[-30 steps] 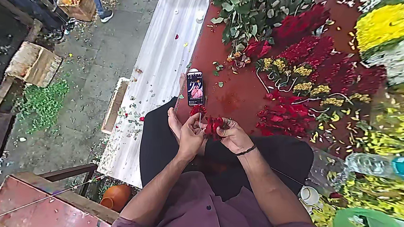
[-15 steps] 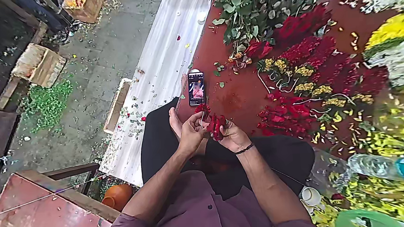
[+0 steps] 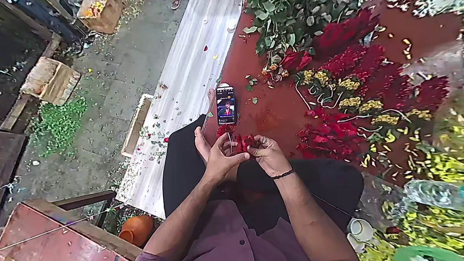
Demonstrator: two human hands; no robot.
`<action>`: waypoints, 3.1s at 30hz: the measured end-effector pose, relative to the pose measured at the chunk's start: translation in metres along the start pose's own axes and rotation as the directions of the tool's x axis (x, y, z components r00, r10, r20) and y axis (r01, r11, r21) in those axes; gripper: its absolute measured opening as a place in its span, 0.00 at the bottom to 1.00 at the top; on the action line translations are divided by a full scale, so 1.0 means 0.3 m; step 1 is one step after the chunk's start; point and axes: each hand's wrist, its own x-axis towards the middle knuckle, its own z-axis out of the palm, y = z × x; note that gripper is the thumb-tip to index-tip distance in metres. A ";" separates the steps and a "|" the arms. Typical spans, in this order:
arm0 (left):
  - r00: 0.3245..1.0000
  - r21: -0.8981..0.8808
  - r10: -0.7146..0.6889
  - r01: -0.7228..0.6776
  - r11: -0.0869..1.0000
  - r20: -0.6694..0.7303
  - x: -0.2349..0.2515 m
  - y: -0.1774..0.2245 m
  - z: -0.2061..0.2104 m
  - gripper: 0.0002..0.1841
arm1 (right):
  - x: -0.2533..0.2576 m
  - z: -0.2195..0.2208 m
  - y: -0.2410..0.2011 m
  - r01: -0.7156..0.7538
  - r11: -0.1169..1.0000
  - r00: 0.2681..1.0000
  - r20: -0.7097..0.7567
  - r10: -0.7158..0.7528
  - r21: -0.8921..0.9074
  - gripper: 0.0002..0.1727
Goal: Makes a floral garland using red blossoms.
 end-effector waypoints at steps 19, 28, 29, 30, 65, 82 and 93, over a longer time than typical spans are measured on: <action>0.994 -0.015 0.108 -0.108 0.994 0.012 -0.018 0.015 -0.011 0.41 | -0.031 0.027 -0.007 -0.152 0.944 0.988 0.065 0.139 0.293 0.10; 0.994 -0.061 0.109 -0.110 0.992 -0.021 -0.023 -0.013 0.001 0.45 | -0.023 0.024 0.001 -0.066 0.980 0.997 0.053 0.057 0.189 0.11; 0.995 -0.074 0.096 -0.098 0.992 -0.035 -0.021 -0.012 0.003 0.45 | -0.023 0.025 0.001 -0.057 0.981 0.998 0.051 0.048 0.188 0.12; 0.996 -0.087 0.079 -0.082 0.993 -0.042 -0.019 -0.010 0.002 0.44 | -0.024 0.025 0.000 -0.052 0.981 0.998 0.057 0.042 0.188 0.12; 0.999 -0.215 -0.030 0.023 0.976 -0.028 -0.007 0.053 -0.036 0.32 | -0.042 0.065 -0.010 -0.112 0.897 0.971 0.237 0.008 0.428 0.11; 1.000 -0.126 0.023 -0.020 0.992 0.021 -0.035 0.071 -0.020 0.44 | -0.043 0.035 -0.013 -0.036 0.972 0.985 0.174 -0.005 0.231 0.13; 1.000 -0.118 0.031 -0.031 0.993 -0.006 -0.036 0.043 -0.022 0.39 | -0.052 0.054 0.004 -0.027 0.970 0.992 0.124 -0.003 0.243 0.12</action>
